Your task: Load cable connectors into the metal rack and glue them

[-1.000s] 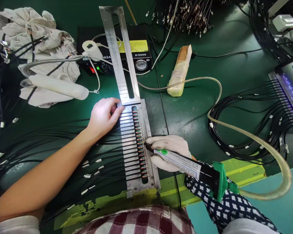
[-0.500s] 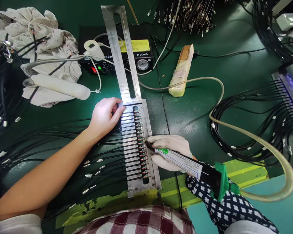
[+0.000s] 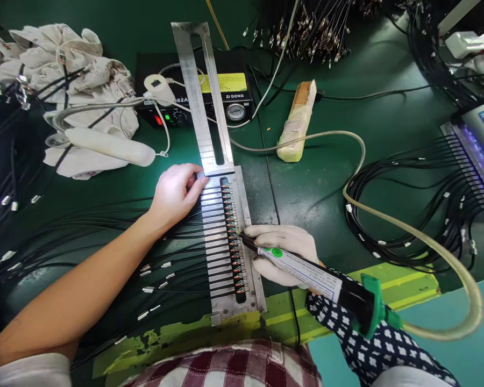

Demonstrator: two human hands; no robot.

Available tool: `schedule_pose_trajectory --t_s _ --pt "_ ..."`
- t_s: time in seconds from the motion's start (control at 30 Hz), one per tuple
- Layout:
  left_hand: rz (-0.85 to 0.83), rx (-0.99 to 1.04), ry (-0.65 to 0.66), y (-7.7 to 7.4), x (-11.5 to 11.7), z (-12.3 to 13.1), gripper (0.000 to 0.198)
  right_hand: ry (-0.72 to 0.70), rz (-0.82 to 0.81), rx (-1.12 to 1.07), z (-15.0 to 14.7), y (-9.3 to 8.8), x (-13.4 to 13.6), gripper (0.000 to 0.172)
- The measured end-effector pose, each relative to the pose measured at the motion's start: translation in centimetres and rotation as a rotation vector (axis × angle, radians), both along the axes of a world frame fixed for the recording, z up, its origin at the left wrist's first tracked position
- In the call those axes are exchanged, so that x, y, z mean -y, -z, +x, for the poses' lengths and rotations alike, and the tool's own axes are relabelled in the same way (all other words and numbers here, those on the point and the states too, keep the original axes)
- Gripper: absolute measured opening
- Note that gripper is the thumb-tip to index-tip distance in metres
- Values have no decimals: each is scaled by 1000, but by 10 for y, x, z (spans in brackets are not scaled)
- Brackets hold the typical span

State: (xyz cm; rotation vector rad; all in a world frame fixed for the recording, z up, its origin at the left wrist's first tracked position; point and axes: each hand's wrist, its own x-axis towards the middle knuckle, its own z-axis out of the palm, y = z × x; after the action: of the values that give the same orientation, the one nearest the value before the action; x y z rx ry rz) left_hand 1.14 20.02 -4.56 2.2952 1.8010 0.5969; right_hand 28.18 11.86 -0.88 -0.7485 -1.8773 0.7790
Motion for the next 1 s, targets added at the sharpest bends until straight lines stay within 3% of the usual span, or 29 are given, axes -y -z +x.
schedule_pose_trajectory --t_s 0.37,1.0 --pt "1 -3 -3 2 0 -1 21 -26 -23 -5 3 10 8 25" --pt "-8 10 -7 0 0 0 21 -51 -41 -19 3 9 8 24"
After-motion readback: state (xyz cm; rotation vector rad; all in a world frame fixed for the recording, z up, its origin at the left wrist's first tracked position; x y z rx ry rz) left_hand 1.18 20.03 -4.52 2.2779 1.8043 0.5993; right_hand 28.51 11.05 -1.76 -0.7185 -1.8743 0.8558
